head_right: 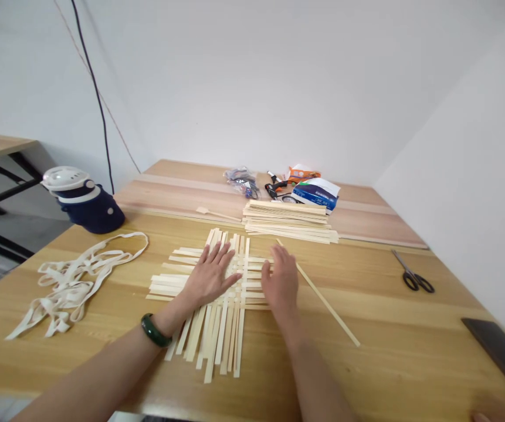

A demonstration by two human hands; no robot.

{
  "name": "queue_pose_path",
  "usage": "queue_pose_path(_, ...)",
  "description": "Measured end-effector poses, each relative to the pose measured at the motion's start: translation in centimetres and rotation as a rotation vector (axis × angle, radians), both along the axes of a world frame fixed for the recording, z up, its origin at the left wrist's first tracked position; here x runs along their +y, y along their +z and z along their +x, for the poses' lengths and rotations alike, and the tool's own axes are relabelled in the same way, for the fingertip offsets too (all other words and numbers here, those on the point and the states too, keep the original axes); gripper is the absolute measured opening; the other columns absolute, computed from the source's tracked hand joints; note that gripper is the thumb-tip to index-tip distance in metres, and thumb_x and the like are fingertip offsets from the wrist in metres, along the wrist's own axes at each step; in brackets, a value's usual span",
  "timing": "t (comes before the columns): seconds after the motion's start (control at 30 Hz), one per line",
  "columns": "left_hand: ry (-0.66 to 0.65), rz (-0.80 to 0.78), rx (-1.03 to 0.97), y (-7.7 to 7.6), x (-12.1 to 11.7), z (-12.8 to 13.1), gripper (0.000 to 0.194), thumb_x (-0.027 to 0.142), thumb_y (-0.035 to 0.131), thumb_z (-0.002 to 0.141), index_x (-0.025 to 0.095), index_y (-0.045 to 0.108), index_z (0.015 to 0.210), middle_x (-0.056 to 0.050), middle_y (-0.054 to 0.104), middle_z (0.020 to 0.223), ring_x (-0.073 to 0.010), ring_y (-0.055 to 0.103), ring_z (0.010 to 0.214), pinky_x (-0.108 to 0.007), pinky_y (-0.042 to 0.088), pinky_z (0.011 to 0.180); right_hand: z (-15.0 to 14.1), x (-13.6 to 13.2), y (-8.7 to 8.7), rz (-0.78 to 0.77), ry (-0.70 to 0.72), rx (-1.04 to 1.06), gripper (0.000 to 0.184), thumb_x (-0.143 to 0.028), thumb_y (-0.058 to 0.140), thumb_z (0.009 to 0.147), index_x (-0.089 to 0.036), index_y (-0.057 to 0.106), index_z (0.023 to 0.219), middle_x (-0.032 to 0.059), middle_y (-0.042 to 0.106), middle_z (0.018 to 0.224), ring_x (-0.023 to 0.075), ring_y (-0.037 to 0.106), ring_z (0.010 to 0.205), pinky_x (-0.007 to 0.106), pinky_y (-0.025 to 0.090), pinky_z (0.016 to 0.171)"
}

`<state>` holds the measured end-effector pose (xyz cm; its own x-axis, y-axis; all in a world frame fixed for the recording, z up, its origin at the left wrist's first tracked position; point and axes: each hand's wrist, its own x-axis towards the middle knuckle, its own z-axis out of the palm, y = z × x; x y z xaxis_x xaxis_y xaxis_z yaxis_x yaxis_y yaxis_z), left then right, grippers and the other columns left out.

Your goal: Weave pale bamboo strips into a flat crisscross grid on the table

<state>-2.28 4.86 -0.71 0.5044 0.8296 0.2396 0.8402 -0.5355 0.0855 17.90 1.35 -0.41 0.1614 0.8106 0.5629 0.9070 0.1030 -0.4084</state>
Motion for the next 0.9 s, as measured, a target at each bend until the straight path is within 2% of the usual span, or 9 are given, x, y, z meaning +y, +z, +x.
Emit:
queue_pose_path(0.13,0.006,0.007,-0.009,-0.4,0.0,0.0,0.069,0.062,0.038,0.096,0.013,0.047,0.143,-0.012,0.035,0.156,-0.0336,0.027,0.147,-0.055,0.020,0.121,4.0,-1.7,0.0,-0.170,-0.265,-0.178,0.050,-0.031,0.036,0.094,-0.002,0.055,0.131,0.0220,0.051,0.142,0.0341,0.040,0.137,0.055,0.031,0.113)
queue_pose_path(0.23,0.001,0.008,-0.018,-0.5,-0.1,0.1,0.069,0.062,0.039,0.096,0.013,0.047,0.144,-0.013,0.035,0.156,-0.0342,0.026,0.147,-0.055,0.019,0.121,5.0,-3.1,-1.0,-0.373,-0.406,-0.244,0.055,-0.032,0.036,0.096,0.000,0.049,0.137,0.0228,0.046,0.147,0.0368,0.035,0.140,0.055,0.027,0.114)
queue_pose_path(0.3,-0.005,-0.011,-0.029,-0.6,0.0,0.1,0.069,0.062,0.039,0.096,0.014,0.045,0.145,-0.013,0.035,0.157,-0.0343,0.025,0.148,-0.056,0.018,0.121,4.8,-3.6,-1.5,-0.450,-0.421,-0.255,0.055,-0.031,0.034,0.096,0.001,0.050,0.137,0.0223,0.046,0.147,0.0365,0.035,0.140,0.055,0.027,0.114)
queue_pose_path(0.43,-0.014,-0.098,-0.106,-0.3,0.5,-0.3,0.073,0.061,0.037,0.096,0.013,0.034,0.151,-0.014,0.030,0.158,-0.0318,0.022,0.149,-0.056,0.020,0.121,4.2,-3.7,-1.7,-0.445,-0.413,-0.260,0.054,-0.030,0.031,0.097,0.001,0.051,0.137,0.0214,0.046,0.148,0.0366,0.035,0.140,0.055,0.026,0.113)
queue_pose_path(0.53,-0.013,-0.178,-0.197,0.5,1.0,-0.9,0.072,0.057,0.033,0.099,0.011,0.025,0.154,-0.015,0.022,0.161,-0.0270,0.021,0.149,-0.049,0.025,0.121,4.3,-3.6,-1.5,-0.454,-0.405,-0.256,0.054,-0.031,0.032,0.098,0.000,0.052,0.137,0.0209,0.046,0.148,0.0355,0.035,0.140,0.054,0.026,0.113)
queue_pose_path(0.63,-0.022,-0.162,-0.247,1.6,1.1,-1.6,0.066,0.053,0.031,0.101,0.013,0.027,0.153,-0.014,0.024,0.161,-0.0240,0.018,0.150,-0.046,0.024,0.121,4.5,-3.6,-1.4,-0.463,-0.406,-0.258,0.053,-0.031,0.033,0.098,-0.001,0.051,0.137,0.0212,0.046,0.148,0.0347,0.034,0.140,0.054,0.026,0.113)
queue_pose_path(0.77,-0.042,-0.112,-0.165,2.4,0.6,-1.7,0.064,0.052,0.034,0.101,0.013,0.032,0.151,-0.012,0.026,0.160,-0.0259,0.014,0.151,-0.049,0.019,0.122,4.5,-3.7,-1.5,-0.440,-0.401,-0.273,0.052,-0.031,0.032,0.098,-0.001,0.052,0.136,0.0204,0.047,0.147,0.0347,0.035,0.139,0.053,0.027,0.113)
queue_pose_path(0.9,-0.022,-0.108,-0.059,1.6,-0.2,-1.1,0.071,0.055,0.040,0.098,0.009,0.032,0.151,-0.016,0.025,0.160,-0.0312,0.017,0.150,-0.054,0.021,0.121,4.6,-3.6,-1.9,-0.421,-0.402,-0.272,0.052,-0.031,0.033,0.098,-0.001,0.053,0.135,0.0205,0.048,0.146,0.0351,0.036,0.139,0.053,0.026,0.113)
